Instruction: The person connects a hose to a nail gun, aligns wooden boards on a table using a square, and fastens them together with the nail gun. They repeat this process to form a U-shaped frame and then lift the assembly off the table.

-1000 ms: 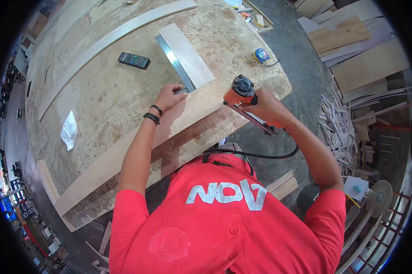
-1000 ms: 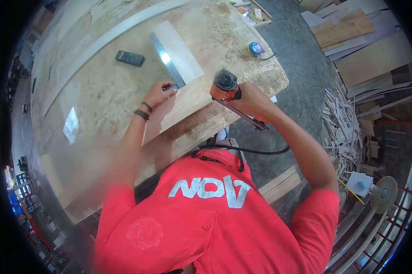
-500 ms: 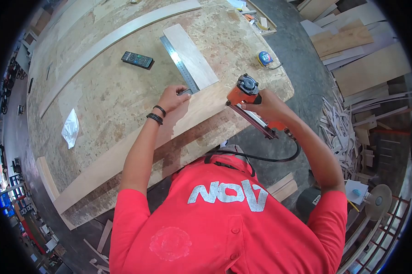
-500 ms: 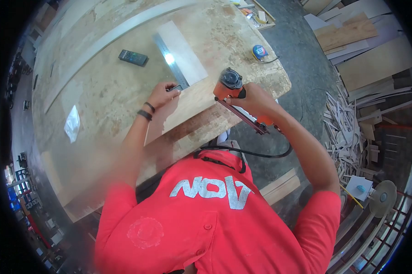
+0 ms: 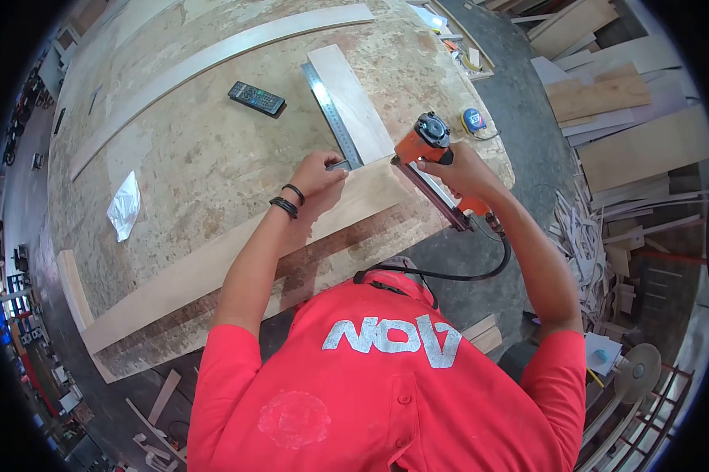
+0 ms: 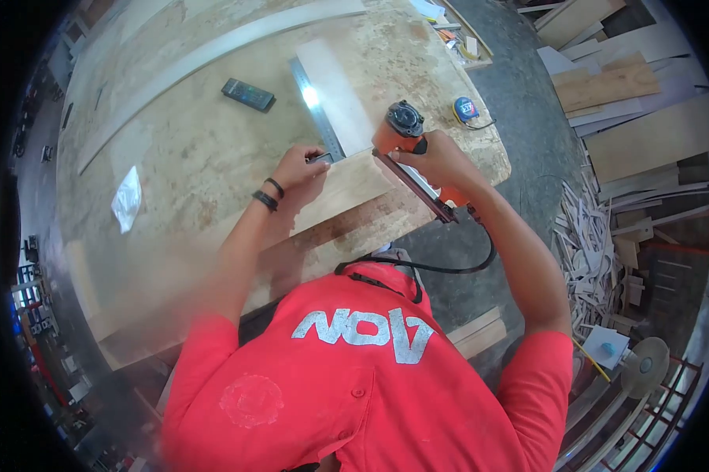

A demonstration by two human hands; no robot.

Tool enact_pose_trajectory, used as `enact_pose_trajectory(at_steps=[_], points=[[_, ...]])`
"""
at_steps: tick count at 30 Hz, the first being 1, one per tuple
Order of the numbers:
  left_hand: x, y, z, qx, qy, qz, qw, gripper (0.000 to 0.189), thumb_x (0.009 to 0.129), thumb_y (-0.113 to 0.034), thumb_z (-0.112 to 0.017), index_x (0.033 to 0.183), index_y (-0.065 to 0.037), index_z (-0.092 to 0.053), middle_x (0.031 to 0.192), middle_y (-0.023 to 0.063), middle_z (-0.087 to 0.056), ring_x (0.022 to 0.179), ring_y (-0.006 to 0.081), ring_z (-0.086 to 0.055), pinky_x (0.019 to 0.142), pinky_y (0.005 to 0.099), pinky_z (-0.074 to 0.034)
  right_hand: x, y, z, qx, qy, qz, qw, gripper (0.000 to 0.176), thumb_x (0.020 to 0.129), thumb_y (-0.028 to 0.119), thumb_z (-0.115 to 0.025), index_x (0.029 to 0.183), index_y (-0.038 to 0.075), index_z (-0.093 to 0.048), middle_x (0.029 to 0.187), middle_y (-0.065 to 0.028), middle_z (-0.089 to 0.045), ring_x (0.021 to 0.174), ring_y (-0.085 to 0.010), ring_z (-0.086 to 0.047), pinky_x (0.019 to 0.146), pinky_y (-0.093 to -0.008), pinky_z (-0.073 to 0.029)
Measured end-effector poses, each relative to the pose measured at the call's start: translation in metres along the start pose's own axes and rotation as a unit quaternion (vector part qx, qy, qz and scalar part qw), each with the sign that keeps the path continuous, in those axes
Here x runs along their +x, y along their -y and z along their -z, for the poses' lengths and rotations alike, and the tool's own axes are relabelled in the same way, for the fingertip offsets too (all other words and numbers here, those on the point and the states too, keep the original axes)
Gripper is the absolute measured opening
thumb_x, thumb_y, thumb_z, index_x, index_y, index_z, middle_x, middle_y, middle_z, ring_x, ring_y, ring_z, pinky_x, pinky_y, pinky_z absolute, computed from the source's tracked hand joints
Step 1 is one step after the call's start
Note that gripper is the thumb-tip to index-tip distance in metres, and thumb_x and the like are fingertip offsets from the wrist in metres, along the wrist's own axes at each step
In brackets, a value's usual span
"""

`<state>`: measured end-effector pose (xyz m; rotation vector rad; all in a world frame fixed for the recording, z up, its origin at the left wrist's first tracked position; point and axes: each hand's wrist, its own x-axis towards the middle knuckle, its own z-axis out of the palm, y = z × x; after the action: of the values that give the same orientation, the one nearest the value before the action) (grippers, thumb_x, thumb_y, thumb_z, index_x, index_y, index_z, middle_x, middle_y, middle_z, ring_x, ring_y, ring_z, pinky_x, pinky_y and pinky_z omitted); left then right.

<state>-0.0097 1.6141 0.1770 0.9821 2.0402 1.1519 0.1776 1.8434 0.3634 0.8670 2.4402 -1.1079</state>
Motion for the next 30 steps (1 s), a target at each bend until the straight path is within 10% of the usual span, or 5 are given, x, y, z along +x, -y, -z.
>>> enact_pose_trajectory(at_steps=[10,12,30], points=[[-0.001,-0.001,-0.001,-0.010,-0.006,-0.004,1.000,0.033,0.075,-0.024,-0.075,0.097,0.001,-0.070,0.083,0.0154,-0.069,0.075,0.0231,-0.065,0.073,0.0330,-0.051,0.007,0.006,-0.003,-0.002,0.002,-0.010,1.000,0.041,0.084,0.039,-0.074,0.087,-0.002,-0.069,0.056,-0.0038,-0.055,0.047,-0.0131,-0.054,0.045,-0.0312,-0.041],[0.000,0.000,-0.001,-0.013,0.000,-0.004,1.000,0.033,0.076,-0.024,-0.075,0.097,0.001,-0.070,0.083,0.0154,-0.069,0.075,0.0232,-0.065,0.072,0.0331,-0.051,0.011,0.000,-0.004,-0.030,0.003,-0.007,1.000,0.041,0.087,0.036,-0.073,0.107,0.001,-0.067,0.056,-0.0008,-0.055,0.044,-0.0112,-0.052,0.042,-0.0295,-0.041],[0.002,0.001,0.000,-0.009,-0.003,-0.004,1.000,0.032,0.076,-0.024,-0.075,0.095,0.001,-0.071,0.080,0.0095,-0.068,0.073,0.0163,-0.061,0.071,0.0307,-0.049,-0.002,0.005,-0.004,0.039,-0.005,0.025,0.999,0.044,0.087,0.041,-0.072,0.091,-0.001,-0.063,0.054,-0.0012,-0.054,0.041,-0.0114,-0.052,0.039,-0.0286,-0.041]])
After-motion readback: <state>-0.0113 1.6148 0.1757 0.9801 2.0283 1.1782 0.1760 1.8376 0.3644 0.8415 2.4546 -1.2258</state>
